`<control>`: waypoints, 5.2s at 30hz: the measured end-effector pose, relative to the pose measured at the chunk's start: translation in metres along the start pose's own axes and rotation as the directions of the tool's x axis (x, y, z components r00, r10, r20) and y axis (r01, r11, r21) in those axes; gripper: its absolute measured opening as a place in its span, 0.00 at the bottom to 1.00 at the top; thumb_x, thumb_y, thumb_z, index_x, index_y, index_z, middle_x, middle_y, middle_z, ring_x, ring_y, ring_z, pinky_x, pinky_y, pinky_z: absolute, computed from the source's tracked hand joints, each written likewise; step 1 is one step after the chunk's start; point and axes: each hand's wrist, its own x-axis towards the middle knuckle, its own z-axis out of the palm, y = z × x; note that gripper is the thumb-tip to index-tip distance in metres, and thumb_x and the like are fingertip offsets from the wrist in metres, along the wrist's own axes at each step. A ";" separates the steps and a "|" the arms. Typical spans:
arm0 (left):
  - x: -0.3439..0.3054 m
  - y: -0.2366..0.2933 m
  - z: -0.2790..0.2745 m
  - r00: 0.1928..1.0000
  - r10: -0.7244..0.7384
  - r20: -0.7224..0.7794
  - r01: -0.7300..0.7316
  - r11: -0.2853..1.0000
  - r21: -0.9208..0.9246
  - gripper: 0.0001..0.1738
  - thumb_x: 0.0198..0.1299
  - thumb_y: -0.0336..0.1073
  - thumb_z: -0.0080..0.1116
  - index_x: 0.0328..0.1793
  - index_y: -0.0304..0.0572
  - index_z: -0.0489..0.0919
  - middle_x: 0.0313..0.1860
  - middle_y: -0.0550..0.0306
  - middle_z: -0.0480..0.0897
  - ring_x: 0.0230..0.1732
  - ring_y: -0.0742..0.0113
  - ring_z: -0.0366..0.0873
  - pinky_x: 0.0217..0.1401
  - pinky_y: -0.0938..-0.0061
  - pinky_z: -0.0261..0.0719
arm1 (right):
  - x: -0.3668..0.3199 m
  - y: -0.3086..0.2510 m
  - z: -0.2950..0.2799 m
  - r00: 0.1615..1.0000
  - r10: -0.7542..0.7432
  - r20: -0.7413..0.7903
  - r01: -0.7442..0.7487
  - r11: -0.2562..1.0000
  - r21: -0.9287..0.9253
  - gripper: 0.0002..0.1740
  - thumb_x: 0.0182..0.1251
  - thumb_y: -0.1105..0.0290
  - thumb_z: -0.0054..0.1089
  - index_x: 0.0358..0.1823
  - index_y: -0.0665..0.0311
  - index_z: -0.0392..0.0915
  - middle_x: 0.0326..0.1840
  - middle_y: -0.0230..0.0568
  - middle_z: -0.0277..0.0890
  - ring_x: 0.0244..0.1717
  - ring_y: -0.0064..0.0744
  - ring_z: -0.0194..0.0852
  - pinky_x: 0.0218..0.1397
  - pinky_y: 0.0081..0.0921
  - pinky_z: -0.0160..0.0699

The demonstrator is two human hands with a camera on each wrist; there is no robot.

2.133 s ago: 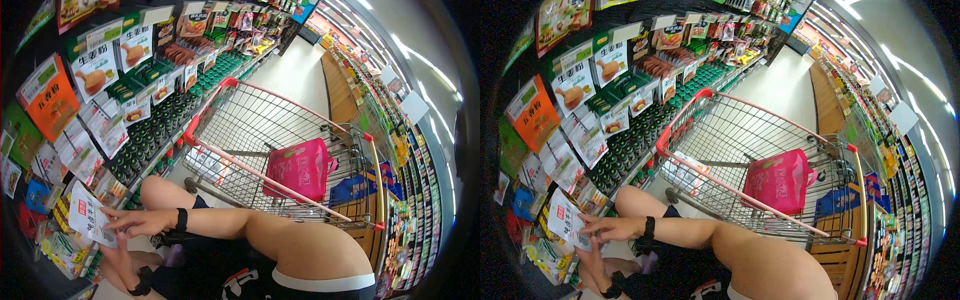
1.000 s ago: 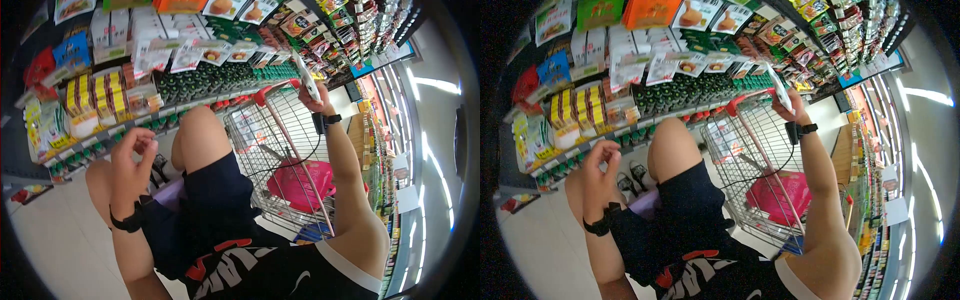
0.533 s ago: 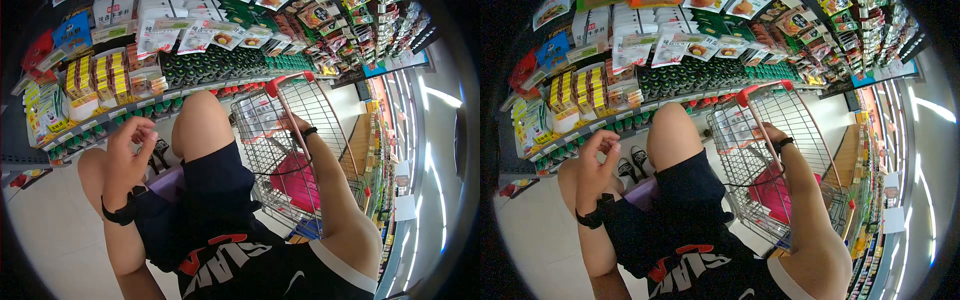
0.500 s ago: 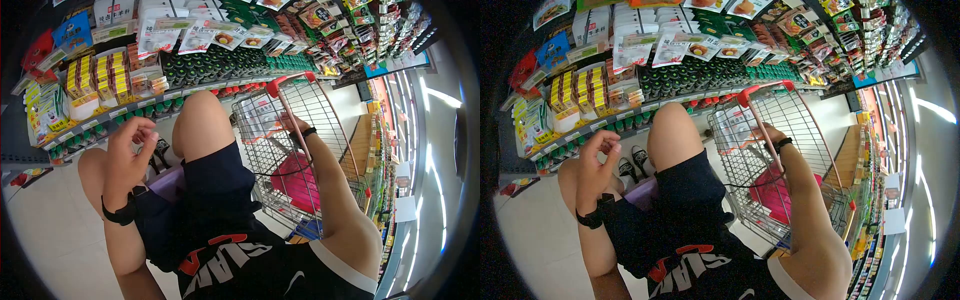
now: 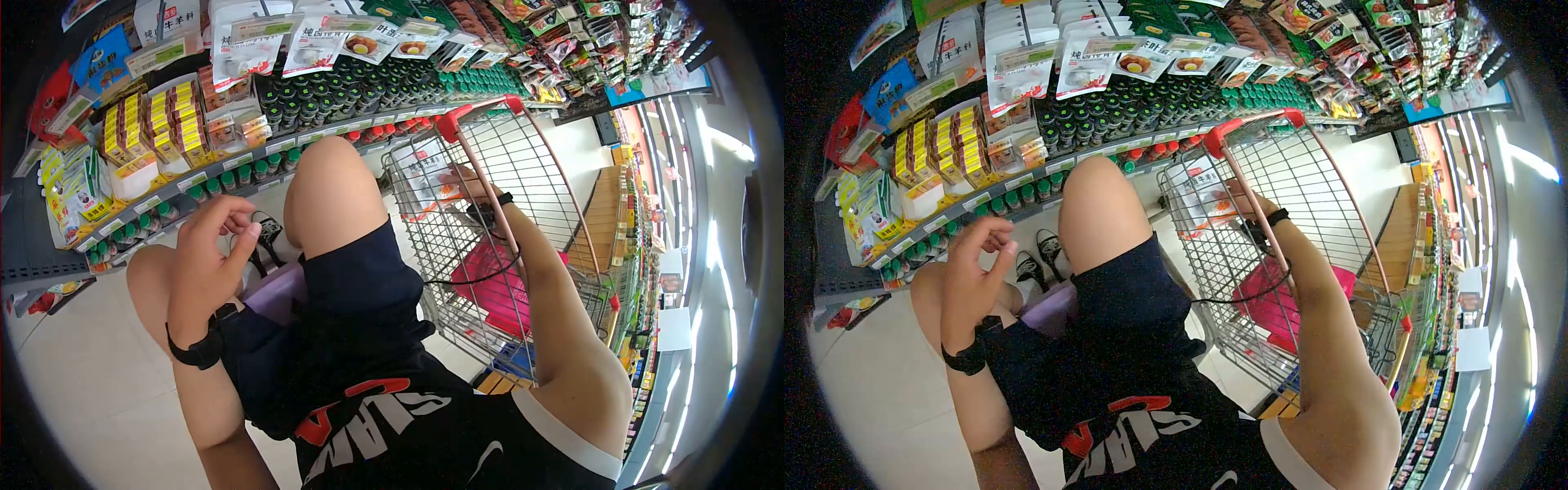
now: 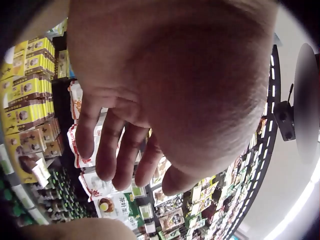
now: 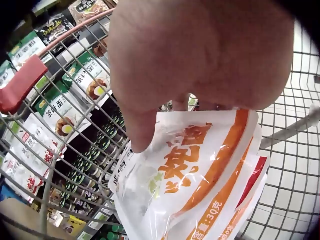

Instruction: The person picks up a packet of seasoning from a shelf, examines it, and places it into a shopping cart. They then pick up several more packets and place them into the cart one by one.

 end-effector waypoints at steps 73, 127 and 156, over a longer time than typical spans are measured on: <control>0.078 0.151 0.067 0.766 0.300 0.568 -0.260 0.953 -0.153 0.39 0.66 0.72 0.41 0.47 0.39 0.77 0.48 0.51 0.77 0.59 0.51 0.69 0.66 0.47 0.51 | 0.236 -0.398 0.400 0.538 -0.795 -0.281 0.811 0.397 0.430 0.15 0.57 0.76 0.72 0.43 0.65 0.76 0.38 0.39 0.77 0.40 0.29 0.75 0.44 0.27 0.74; 0.049 -0.018 -0.027 0.641 0.031 -0.767 -0.216 0.966 -0.142 0.04 0.62 0.22 0.65 0.41 0.32 0.82 0.35 0.56 0.84 0.39 0.72 0.79 0.48 0.76 0.76 | 0.081 -0.295 0.235 0.559 -0.711 0.427 0.392 0.680 0.619 0.15 0.49 0.73 0.53 0.36 0.74 0.81 0.34 0.35 0.82 0.35 0.24 0.78 0.41 0.21 0.76; 0.045 -0.055 -0.027 0.857 -0.163 -0.489 -0.092 0.885 -0.457 0.19 0.69 0.37 0.61 0.61 0.36 0.75 0.48 0.55 0.85 0.44 0.73 0.81 0.45 0.75 0.78 | 0.051 -0.304 0.295 0.522 -0.843 0.130 0.764 0.530 0.369 0.24 0.73 0.74 0.57 0.66 0.65 0.60 0.60 0.41 0.71 0.44 0.22 0.74 0.43 0.21 0.78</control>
